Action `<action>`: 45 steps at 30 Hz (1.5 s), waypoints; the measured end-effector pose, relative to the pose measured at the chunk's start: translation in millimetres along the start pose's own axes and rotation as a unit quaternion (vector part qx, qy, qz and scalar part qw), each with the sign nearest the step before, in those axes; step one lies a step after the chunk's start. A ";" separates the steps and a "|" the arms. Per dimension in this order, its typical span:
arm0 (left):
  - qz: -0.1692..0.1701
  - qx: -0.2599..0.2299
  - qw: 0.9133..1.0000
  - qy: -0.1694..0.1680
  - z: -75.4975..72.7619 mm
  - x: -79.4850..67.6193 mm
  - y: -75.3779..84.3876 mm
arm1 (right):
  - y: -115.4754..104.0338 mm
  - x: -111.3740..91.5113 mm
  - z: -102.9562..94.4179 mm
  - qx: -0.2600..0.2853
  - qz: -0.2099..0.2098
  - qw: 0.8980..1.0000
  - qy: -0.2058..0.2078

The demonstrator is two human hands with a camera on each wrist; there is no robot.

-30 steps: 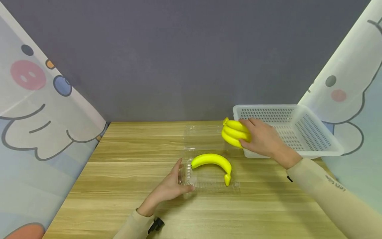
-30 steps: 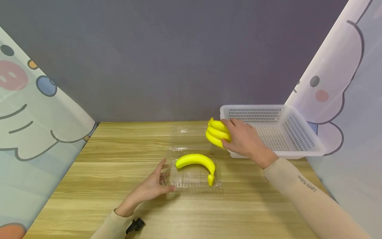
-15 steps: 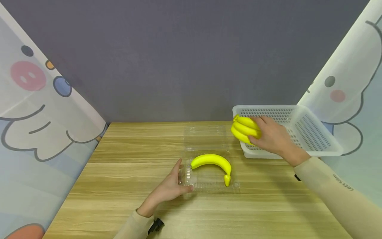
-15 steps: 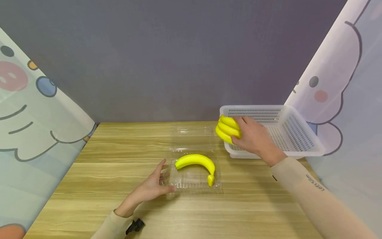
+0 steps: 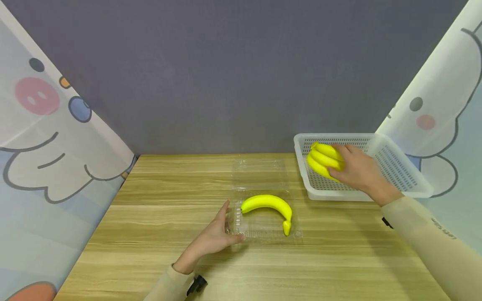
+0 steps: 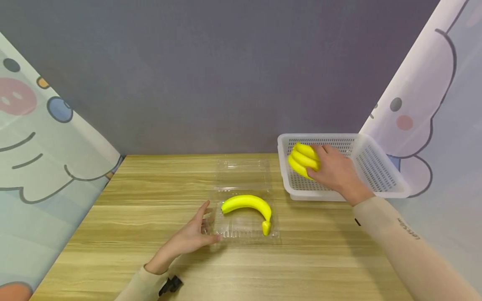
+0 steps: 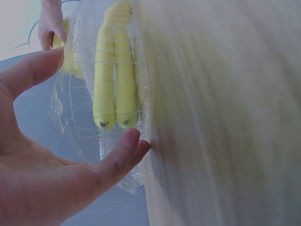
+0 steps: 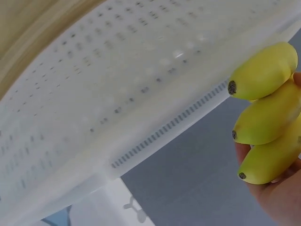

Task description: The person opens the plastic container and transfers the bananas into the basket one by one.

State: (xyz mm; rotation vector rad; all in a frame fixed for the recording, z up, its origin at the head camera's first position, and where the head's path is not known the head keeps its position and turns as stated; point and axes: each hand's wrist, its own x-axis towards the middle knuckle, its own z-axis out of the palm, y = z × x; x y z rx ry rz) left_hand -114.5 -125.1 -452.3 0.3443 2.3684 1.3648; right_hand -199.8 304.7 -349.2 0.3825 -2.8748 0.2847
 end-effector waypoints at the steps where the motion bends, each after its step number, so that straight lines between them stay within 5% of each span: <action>1: 0.000 0.000 1.000 0.000 0.1 0.0 0.0 | 2.7 -0.3 0.2 0.001 0.003 1.000 -0.002; 45: 0.008 0.002 1.000 0.000 -0.2 -2.4 1.4 | 108.8 -15.9 11.6 -0.013 0.120 0.990 -0.070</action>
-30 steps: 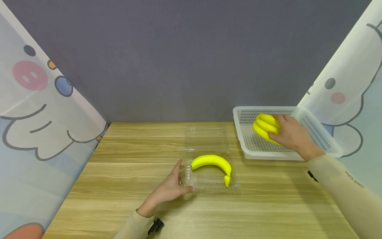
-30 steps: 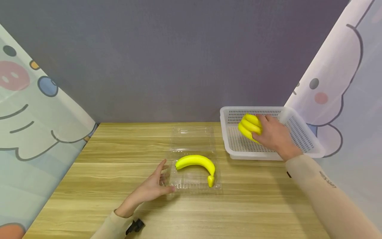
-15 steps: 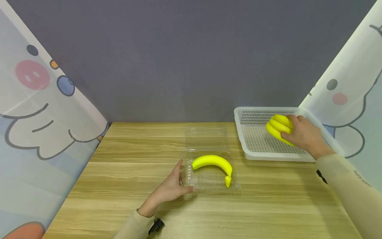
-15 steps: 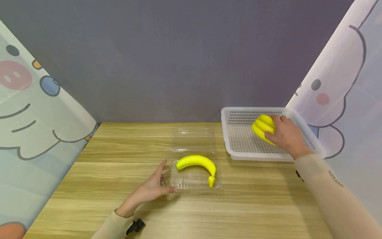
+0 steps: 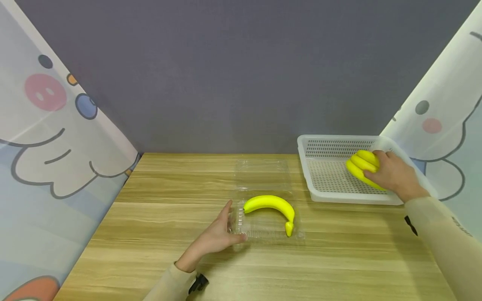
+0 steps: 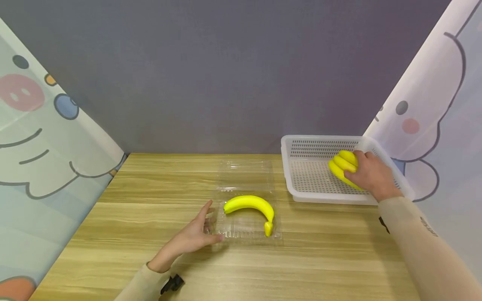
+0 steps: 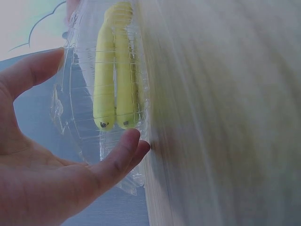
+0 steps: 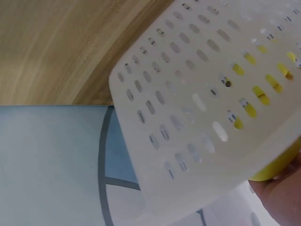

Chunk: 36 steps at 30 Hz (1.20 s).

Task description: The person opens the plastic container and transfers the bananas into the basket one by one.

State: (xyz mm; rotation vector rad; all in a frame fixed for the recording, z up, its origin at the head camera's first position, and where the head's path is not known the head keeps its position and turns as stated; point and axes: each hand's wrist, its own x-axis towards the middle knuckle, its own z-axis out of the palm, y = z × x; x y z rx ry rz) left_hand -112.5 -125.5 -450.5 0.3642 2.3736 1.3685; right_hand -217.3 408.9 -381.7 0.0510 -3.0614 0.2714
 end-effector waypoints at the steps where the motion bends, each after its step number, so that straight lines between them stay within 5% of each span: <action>1: 0.000 -0.001 1.000 0.000 0.0 -0.1 0.2 | 1.0 0.5 0.7 0.001 0.004 1.000 -0.004; 19: 0.003 -0.007 1.000 -0.007 0.3 0.5 -1.1 | 19.6 0.8 10.8 0.005 0.033 0.997 -0.065; 36: 0.004 -0.005 1.000 -0.002 1.6 -0.6 -1.2 | 24.3 3.4 13.2 -0.056 0.033 0.994 -0.089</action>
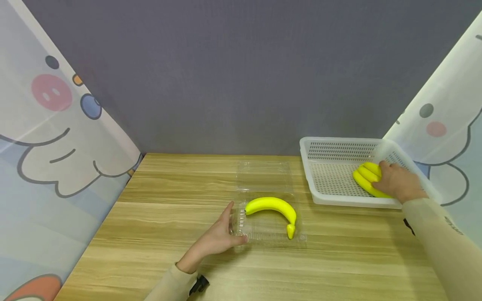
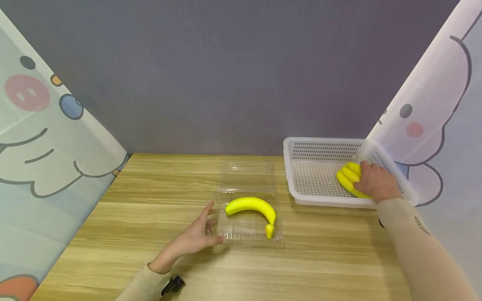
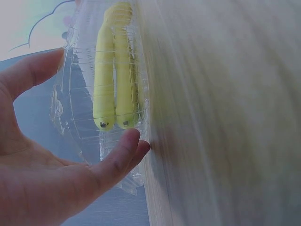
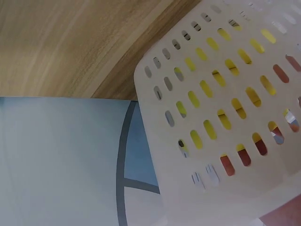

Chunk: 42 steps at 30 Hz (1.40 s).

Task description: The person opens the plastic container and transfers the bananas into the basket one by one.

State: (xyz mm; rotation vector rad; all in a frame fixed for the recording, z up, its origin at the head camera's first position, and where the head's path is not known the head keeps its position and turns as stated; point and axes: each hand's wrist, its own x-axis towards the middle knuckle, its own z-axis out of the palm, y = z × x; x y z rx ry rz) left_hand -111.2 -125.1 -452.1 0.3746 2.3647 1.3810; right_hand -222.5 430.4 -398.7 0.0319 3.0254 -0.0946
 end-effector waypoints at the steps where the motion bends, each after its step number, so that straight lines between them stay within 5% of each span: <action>1: 0.001 -0.001 1.000 -0.001 0.0 0.1 0.0 | 0.6 -0.3 0.1 0.000 0.002 1.000 -0.001; 16: -0.006 -0.002 1.000 0.002 -0.6 0.2 1.1 | -6.0 -4.5 -20.1 0.014 0.008 1.000 0.009; 22: -0.005 0.000 1.000 0.003 -0.3 0.3 0.8 | -22.7 -10.9 -32.2 0.024 0.001 0.998 0.052; 30: -0.005 0.003 1.000 0.006 -0.5 -0.1 1.7 | -48.7 -19.5 -48.6 0.026 -0.015 0.998 0.054; 42: -0.002 0.000 1.000 0.000 -0.8 0.2 2.7 | -77.0 -31.7 -50.9 0.041 -0.045 0.992 0.108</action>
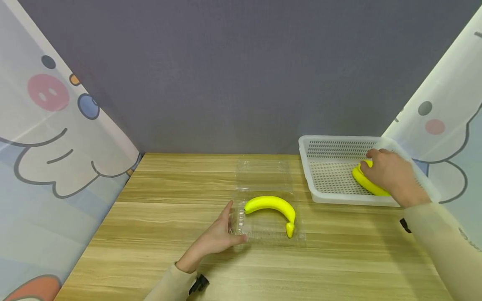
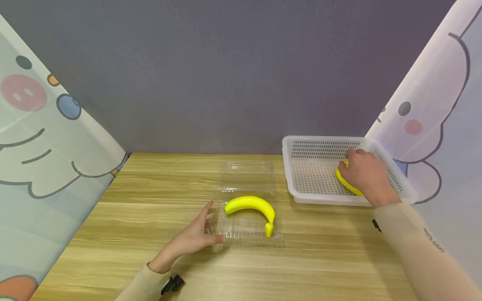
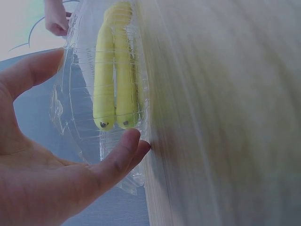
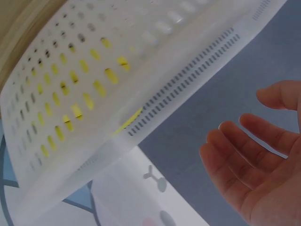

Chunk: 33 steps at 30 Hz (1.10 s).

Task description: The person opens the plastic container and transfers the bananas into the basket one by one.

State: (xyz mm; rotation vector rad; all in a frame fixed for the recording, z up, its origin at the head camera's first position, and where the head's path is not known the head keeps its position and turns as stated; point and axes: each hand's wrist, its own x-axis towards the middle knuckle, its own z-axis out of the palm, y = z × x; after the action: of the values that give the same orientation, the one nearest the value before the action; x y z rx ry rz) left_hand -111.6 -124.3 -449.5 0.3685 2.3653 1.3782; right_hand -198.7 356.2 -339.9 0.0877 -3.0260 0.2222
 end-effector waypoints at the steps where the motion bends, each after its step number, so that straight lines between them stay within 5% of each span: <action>1: 0.000 0.001 1.000 0.000 -0.1 -0.1 -0.2 | -2.1 -0.9 -0.3 0.003 -0.001 1.000 0.004; 16: 0.000 0.006 1.000 0.003 -1.4 1.2 -2.6 | -47.9 -12.3 -4.2 0.042 -0.029 0.995 0.085; 33: 0.006 0.009 1.000 0.002 -0.5 1.7 -4.1 | -80.4 -35.8 -8.1 0.091 -0.084 0.978 0.168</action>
State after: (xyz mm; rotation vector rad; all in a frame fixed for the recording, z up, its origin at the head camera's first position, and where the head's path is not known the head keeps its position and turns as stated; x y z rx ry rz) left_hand -113.5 -126.0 -453.1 0.3869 2.3833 1.3649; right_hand -157.1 279.9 -324.4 0.2887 -2.6397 0.4477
